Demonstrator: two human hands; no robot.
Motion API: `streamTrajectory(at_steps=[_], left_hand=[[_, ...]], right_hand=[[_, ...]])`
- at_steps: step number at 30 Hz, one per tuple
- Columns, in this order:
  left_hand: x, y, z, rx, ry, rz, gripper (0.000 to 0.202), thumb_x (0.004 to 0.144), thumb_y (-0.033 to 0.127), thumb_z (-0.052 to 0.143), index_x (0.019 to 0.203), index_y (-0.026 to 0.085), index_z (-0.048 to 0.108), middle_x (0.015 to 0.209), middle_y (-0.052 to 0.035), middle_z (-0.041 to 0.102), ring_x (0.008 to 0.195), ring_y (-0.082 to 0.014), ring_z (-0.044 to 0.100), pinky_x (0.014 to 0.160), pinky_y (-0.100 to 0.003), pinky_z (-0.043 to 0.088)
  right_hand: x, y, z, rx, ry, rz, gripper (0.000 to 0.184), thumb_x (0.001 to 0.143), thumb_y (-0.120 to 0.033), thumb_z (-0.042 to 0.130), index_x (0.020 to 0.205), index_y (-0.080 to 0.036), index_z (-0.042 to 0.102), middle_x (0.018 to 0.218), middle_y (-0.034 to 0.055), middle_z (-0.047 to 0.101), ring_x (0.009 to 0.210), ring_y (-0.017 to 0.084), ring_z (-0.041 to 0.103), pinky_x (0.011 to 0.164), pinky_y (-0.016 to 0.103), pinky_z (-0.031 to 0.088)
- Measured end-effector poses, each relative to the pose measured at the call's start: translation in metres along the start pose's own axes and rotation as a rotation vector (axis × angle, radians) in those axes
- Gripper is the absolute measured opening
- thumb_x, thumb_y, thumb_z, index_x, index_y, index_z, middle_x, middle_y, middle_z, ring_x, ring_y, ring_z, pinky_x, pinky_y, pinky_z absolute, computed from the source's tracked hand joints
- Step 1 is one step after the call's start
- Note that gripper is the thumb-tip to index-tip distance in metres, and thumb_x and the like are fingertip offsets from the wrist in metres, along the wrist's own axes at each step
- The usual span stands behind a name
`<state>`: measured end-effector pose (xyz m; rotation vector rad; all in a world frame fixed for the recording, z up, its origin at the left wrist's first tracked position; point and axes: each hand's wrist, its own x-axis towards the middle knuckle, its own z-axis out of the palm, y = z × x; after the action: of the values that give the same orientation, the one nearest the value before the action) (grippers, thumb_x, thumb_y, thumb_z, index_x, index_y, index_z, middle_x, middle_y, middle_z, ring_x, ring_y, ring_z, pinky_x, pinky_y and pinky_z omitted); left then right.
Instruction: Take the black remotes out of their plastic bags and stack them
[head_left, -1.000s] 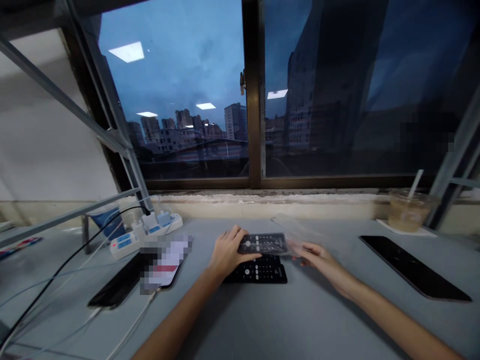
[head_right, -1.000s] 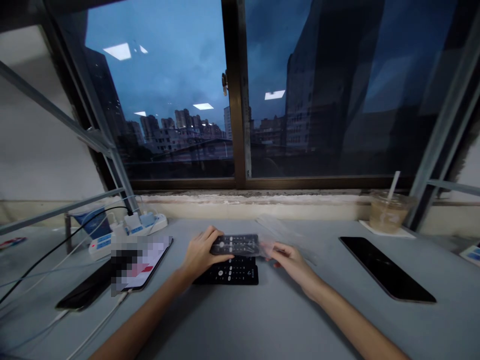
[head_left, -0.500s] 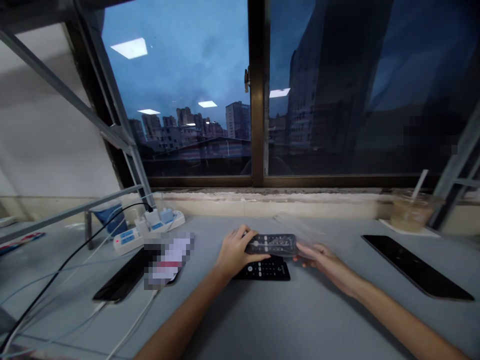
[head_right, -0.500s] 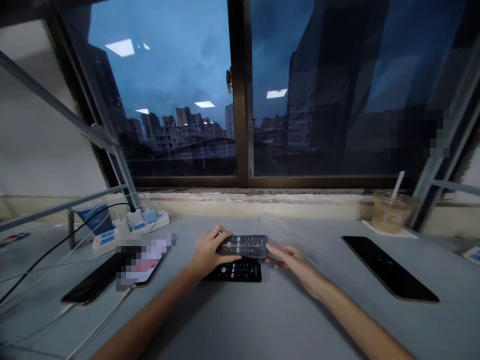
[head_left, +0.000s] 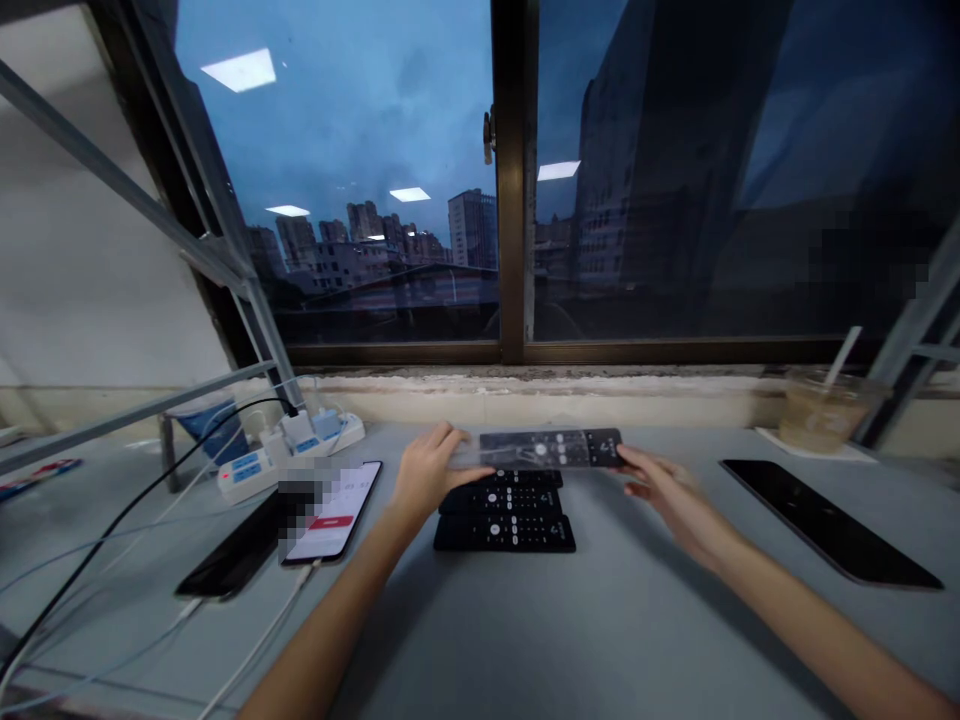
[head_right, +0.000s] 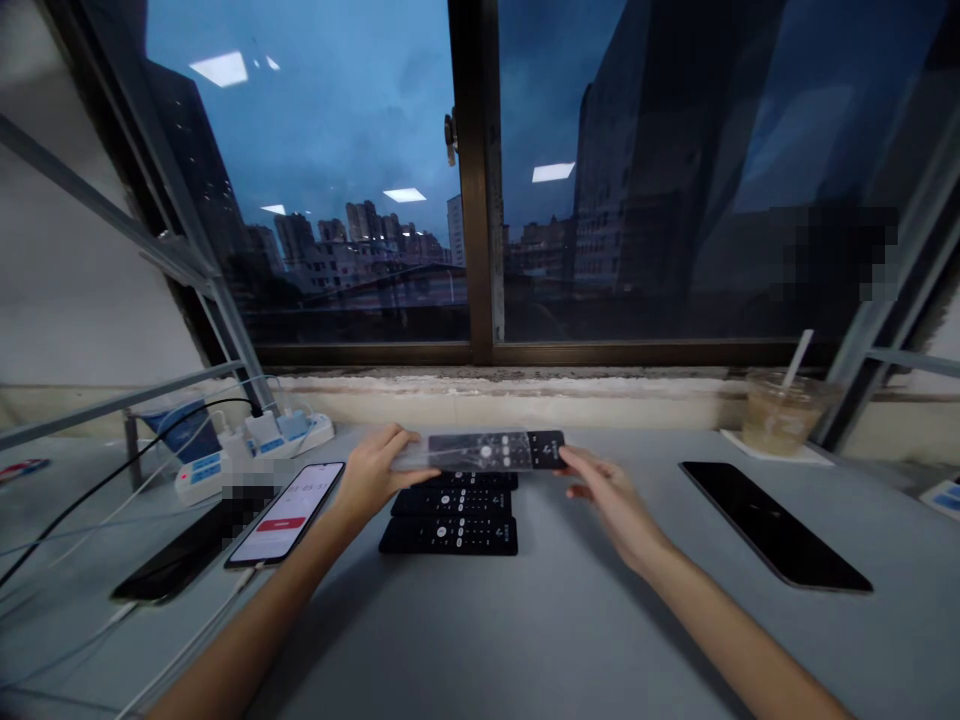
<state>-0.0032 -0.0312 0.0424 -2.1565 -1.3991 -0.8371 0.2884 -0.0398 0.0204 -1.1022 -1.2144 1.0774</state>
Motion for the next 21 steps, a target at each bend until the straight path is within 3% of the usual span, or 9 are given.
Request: streamTrajectory(at_steps=[5, 8, 10, 14, 18, 21], left_hand=[[0.000, -0.012, 0.006, -0.065, 0.083, -0.308, 0.033, 0.086, 0.048, 0.039, 0.078, 0.019, 0.050, 0.074, -0.0011, 0.055, 0.070, -0.0161, 0.053, 0.063, -0.025, 0.036], [0.000, -0.013, 0.007, -0.156, 0.112, -0.491, 0.031, 0.089, 0.043, 0.031, 0.079, 0.019, 0.047, 0.068, 0.0004, 0.053, 0.066, -0.0156, 0.052, 0.060, -0.025, 0.035], [0.000, -0.010, 0.007, -0.206, 0.094, -0.535, 0.033, 0.090, 0.042, 0.027, 0.078, 0.019, 0.048, 0.069, -0.0001, 0.054, 0.067, -0.0159, 0.052, 0.060, -0.025, 0.035], [0.000, 0.000, 0.006, -0.252, 0.006, -0.460, 0.040, 0.092, 0.041, 0.022, 0.076, 0.018, 0.051, 0.076, -0.0028, 0.058, 0.073, -0.0172, 0.054, 0.064, -0.026, 0.036], [0.001, 0.009, 0.002, -0.182, -0.181, -0.435, 0.043, 0.092, 0.040, 0.022, 0.076, 0.019, 0.056, 0.080, -0.0023, 0.061, 0.078, -0.0185, 0.057, 0.065, -0.027, 0.037], [0.002, 0.013, 0.000, -0.089, -0.332, -0.457, 0.044, 0.092, 0.041, 0.022, 0.078, 0.020, 0.059, 0.084, -0.0033, 0.063, 0.082, -0.0196, 0.059, 0.066, -0.027, 0.039]], right_hand=[[0.006, -0.004, -0.009, 0.264, 0.284, 0.076, 0.016, 0.072, -0.031, 0.059, 0.078, -0.017, 0.063, 0.081, 0.0049, 0.068, 0.074, 0.019, 0.066, 0.042, 0.018, 0.046], [0.006, -0.002, -0.006, 0.365, 0.299, 0.157, 0.010, 0.077, -0.025, 0.053, 0.076, -0.018, 0.060, 0.068, -0.0001, 0.065, 0.060, 0.012, 0.065, 0.041, 0.015, 0.047], [0.001, -0.002, -0.001, 0.384, 0.244, 0.217, 0.010, 0.079, -0.025, 0.050, 0.080, -0.019, 0.059, 0.065, -0.0009, 0.063, 0.059, 0.012, 0.065, 0.042, 0.015, 0.048], [-0.017, -0.006, 0.017, 0.350, 0.052, 0.301, 0.016, 0.079, -0.028, 0.052, 0.091, -0.019, 0.056, 0.078, 0.0027, 0.065, 0.065, 0.016, 0.066, 0.047, 0.019, 0.052], [-0.036, -0.006, 0.033, 0.257, -0.123, 0.287, 0.039, 0.079, -0.032, 0.052, 0.117, -0.026, 0.044, 0.088, 0.0028, 0.065, 0.065, 0.018, 0.066, 0.049, 0.025, 0.054], [-0.046, -0.003, 0.039, 0.222, -0.267, 0.312, 0.044, 0.080, -0.036, 0.050, 0.122, -0.026, 0.042, 0.094, 0.0053, 0.064, 0.068, 0.018, 0.066, 0.054, 0.028, 0.055]])
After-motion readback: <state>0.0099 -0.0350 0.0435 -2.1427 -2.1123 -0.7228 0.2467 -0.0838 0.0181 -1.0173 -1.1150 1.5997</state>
